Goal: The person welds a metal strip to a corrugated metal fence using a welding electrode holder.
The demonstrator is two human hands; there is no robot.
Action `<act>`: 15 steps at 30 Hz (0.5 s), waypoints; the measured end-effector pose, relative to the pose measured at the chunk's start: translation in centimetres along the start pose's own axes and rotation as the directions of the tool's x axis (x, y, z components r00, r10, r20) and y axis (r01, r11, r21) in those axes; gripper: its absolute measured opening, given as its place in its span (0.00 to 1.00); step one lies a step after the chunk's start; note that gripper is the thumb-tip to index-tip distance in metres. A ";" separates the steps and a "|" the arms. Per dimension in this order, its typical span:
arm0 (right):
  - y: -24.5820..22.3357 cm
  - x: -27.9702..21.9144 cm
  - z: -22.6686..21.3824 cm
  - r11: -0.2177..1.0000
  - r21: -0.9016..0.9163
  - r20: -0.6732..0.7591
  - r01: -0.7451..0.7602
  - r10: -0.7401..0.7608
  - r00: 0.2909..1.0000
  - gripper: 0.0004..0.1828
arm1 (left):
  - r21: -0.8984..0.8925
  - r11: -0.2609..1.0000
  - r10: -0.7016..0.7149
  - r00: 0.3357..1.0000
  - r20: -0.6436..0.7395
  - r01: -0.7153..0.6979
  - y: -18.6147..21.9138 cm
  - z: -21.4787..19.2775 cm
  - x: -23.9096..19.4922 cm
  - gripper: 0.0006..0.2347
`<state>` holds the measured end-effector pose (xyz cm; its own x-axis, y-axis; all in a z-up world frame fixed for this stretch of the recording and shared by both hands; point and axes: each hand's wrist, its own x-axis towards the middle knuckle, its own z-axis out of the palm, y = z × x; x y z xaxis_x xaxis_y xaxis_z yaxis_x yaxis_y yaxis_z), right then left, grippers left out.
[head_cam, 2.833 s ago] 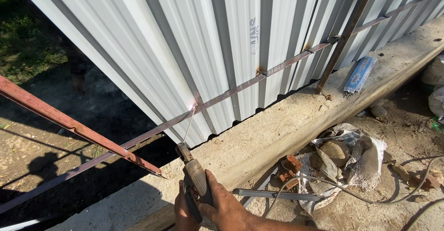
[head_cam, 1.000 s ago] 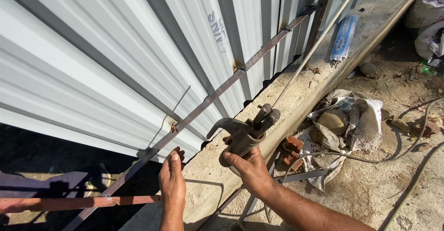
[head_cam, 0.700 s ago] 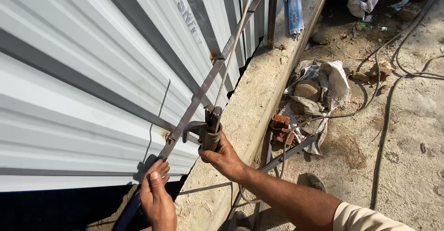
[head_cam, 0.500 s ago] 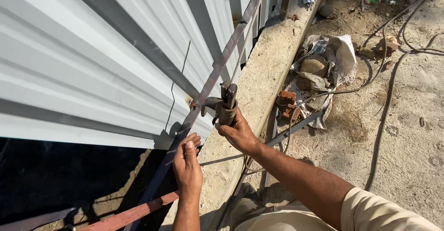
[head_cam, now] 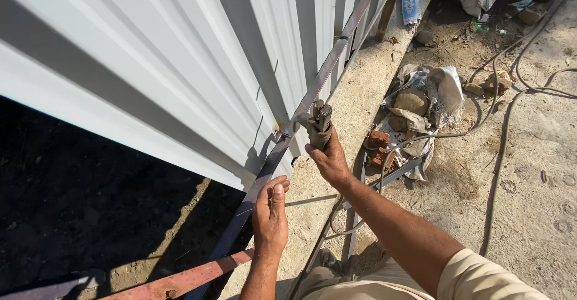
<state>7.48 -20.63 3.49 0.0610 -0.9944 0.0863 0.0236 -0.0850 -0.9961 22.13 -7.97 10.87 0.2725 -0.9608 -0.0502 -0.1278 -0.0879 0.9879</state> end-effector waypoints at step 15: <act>-2.2 -1.8 1.6 0.988 -0.153 0.014 -0.012 0.014 1.000 0.09 | -0.047 0.996 -0.070 0.997 -0.015 0.069 -0.5 -2.1 -0.1 0.22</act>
<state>8.93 -18.58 5.60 0.0753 -0.9945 0.0723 -0.1305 -0.0817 -0.9881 24.17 -7.24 10.66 0.2953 -0.9482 -0.1168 -0.0634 -0.1415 0.9879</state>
